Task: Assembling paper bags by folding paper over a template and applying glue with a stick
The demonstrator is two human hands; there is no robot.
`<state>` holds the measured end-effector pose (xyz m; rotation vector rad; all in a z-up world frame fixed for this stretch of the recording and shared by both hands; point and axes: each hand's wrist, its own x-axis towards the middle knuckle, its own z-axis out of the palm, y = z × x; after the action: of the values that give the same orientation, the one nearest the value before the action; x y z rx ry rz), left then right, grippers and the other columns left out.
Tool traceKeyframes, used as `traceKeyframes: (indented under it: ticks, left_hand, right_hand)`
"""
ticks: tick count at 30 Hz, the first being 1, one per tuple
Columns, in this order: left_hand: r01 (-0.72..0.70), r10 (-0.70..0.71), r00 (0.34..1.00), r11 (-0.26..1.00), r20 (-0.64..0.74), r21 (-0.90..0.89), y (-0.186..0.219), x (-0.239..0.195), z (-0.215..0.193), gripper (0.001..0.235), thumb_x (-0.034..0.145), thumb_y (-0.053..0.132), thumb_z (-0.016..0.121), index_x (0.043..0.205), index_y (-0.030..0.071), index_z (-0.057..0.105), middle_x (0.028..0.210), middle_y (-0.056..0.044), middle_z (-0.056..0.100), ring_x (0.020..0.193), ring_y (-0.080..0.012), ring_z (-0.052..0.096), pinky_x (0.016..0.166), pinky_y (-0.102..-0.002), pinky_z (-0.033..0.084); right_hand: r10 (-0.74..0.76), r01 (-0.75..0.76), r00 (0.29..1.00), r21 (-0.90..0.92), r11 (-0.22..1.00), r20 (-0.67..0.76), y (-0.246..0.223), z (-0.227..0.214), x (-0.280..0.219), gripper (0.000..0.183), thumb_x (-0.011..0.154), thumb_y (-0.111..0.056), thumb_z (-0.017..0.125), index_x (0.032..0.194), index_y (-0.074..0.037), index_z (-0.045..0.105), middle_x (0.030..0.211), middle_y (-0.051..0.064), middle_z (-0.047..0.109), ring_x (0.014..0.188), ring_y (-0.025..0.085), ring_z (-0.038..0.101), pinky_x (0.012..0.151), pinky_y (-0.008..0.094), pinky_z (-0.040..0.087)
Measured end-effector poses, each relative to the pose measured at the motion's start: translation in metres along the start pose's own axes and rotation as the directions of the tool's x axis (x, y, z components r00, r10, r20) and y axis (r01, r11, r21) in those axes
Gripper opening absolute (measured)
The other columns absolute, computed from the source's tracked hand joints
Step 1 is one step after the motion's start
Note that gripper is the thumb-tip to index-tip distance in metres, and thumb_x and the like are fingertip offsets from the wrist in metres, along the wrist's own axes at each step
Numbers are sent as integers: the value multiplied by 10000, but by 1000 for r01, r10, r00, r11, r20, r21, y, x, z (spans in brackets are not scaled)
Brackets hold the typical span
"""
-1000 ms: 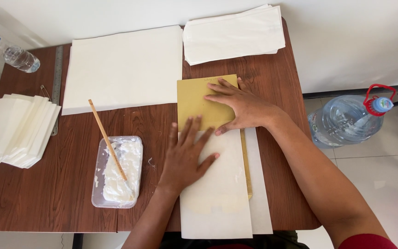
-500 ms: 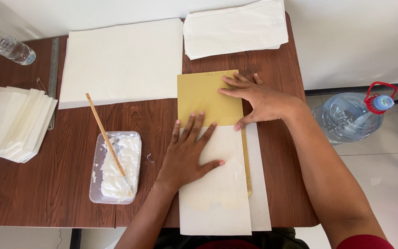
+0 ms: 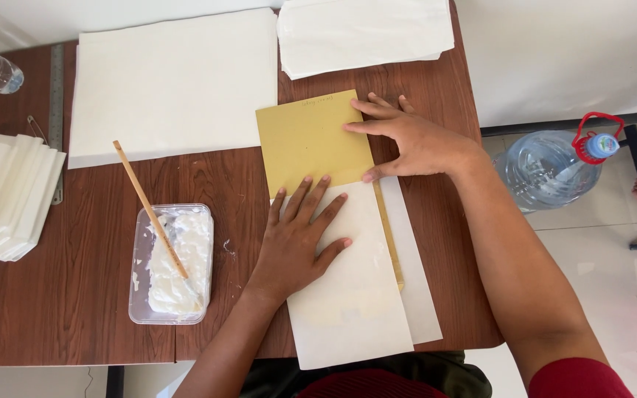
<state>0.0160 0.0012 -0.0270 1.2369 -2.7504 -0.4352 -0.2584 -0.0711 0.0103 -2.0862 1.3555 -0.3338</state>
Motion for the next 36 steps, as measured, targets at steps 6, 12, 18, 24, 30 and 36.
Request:
traceKeyframes:
  ticks: [6, 12, 18, 24, 30, 36]
  left_hand:
    - [-110, 111, 994, 993, -23, 30, 3, -4, 7, 554, 1073, 479, 408, 1588, 277, 392, 1711, -46, 239, 1575, -294, 191, 1242, -613, 39]
    - [-147, 144, 987, 988, 76, 36, 15, -7, -7, 1153, 767, 890, 569, 1622, 170, 285, 1723, -98, 191, 1590, -299, 139, 1282, -558, 14]
    - [-222, 230, 969, 971, -90, 93, 13, -10, 4, 1273, 743, 949, 536, 1623, 68, 269, 1720, -149, 180, 1605, -299, 129, 1287, -564, 55]
    - [-216, 233, 967, 965, -105, 152, 19, -7, 4, 1333, 698, 1006, 476, 1623, 66, 283, 1712, -176, 196, 1601, -318, 137, 1285, -573, 42]
    - [-249, 267, 961, 949, -75, 192, 22, -4, 3, 1412, 634, 1054, 491, 1638, 91, 253, 1717, -185, 167, 1605, -311, 133, 1275, -601, 33]
    - [-256, 266, 962, 957, -65, 136, 23, -3, 2, 1399, 651, 1022, 539, 1642, 86, 224, 1719, -189, 151, 1607, -315, 122, 1283, -572, 15]
  right_hand:
    - [-36, 36, 999, 20, 999, -8, 7, 2, 2, 845, 754, -421, 866, 1476, -122, 543, 1689, 158, 281, 1556, 420, 162, 1201, 708, 1]
    - [-15, 14, 1000, 36, 999, 7, 6, 1, 2, 850, 759, -431, 859, 1478, -112, 537, 1691, 159, 274, 1567, 397, 143, 1217, 679, -24]
    - [-48, 52, 993, -26, 998, 109, 17, 2, 5, 835, 856, -363, 764, 1572, -184, 374, 1722, 87, 97, 1588, 290, -24, 1218, 591, -89]
    - [-41, 48, 988, -39, 998, 151, 17, 1, 6, 680, 946, -247, 657, 1568, -239, 381, 1725, 63, 64, 1589, 290, -48, 1218, 599, -97]
    - [-14, 24, 980, -44, 999, 200, 17, 4, 6, 621, 1017, -78, 453, 1591, -273, 317, 1729, 26, 11, 1587, 274, -105, 1230, 562, -113]
    - [-15, 20, 983, -28, 999, 185, 18, 6, 6, 632, 1013, -75, 476, 1590, -277, 318, 1728, 23, 11, 1587, 274, -107, 1228, 554, -138]
